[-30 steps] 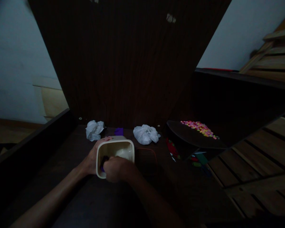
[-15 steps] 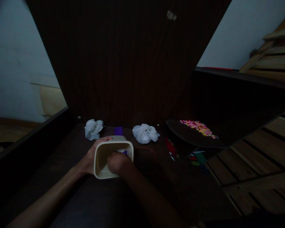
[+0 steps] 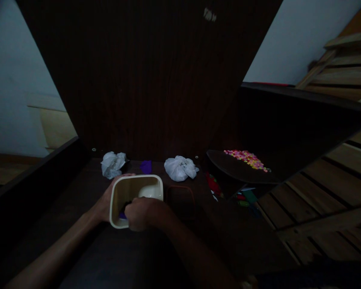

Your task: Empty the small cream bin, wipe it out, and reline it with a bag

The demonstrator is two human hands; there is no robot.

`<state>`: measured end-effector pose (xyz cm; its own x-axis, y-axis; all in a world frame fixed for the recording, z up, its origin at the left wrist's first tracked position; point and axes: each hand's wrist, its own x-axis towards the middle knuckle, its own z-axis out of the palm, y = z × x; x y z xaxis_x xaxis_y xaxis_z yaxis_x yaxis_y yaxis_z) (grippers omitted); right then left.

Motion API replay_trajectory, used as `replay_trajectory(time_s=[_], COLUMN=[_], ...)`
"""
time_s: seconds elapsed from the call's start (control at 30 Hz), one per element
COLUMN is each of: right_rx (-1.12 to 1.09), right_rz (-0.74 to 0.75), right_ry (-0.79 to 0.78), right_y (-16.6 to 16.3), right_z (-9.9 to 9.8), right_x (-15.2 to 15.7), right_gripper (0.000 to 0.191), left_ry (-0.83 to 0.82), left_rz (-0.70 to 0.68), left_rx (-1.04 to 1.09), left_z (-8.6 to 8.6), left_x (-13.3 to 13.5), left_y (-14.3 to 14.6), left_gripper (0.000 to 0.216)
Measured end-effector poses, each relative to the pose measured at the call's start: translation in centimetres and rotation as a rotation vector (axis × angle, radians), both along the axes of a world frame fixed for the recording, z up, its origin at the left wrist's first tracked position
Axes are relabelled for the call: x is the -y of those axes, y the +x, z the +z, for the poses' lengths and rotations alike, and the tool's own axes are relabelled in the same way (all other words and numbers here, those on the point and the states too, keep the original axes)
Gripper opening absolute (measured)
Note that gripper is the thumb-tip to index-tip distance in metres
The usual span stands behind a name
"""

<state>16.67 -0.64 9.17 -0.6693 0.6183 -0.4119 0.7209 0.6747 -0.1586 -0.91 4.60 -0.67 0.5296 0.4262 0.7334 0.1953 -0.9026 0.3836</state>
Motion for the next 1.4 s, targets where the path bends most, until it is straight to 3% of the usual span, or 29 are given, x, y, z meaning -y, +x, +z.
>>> replay_trajectory(time_s=[0.13, 0.53, 0.73, 0.9, 1.03, 1.13, 1.3, 1.4], right_rx=[-0.001, -0.153, -0.194, -0.347, -0.689, -0.980, -1.509, -1.545], right_rz=[-0.008, -0.047, -0.085, -0.212, -0.413, -0.636, -1.030, -1.072], right_ry=[0.042, 0.233, 0.185, 0.132, 0.079, -0.059, -0.419, -0.513], right_y=[1.8, 2.9, 3.8, 5.9, 8.5, 10.4, 11.5, 10.5], right_z=[1.1, 1.1, 3.1, 6.0, 7.5, 6.4, 1.5, -1.1], right_x=[2.4, 5.5, 6.0, 7.3, 6.5, 3.7, -3.0, -6.3], right_gripper=[0.030, 0.027, 0.030, 0.031, 0.025, 0.024, 0.017, 0.014], left_ry=[0.003, -0.013, 0.048, -0.042, -0.267, -0.435, -0.729, -0.899], left_rz=[-0.020, 0.080, 0.096, 0.095, 0.063, -0.044, -0.307, -0.350], left_rx=[0.012, 0.045, 0.020, 0.085, 0.190, 0.252, 0.233, 0.216], left_z=[-0.2, -0.2, -0.8, -0.7, 0.0, 0.6, 1.2, 1.3], left_x=[-0.2, -0.1, -0.7, -0.2, 0.9, 1.6, 2.1, 2.2], left_y=[-0.2, -0.9, -1.9, -1.9, -1.5, -1.1, -0.9, -1.1], left_gripper=[0.122, 0.111, 0.116, 0.115, 0.117, 0.118, 0.110, 0.110])
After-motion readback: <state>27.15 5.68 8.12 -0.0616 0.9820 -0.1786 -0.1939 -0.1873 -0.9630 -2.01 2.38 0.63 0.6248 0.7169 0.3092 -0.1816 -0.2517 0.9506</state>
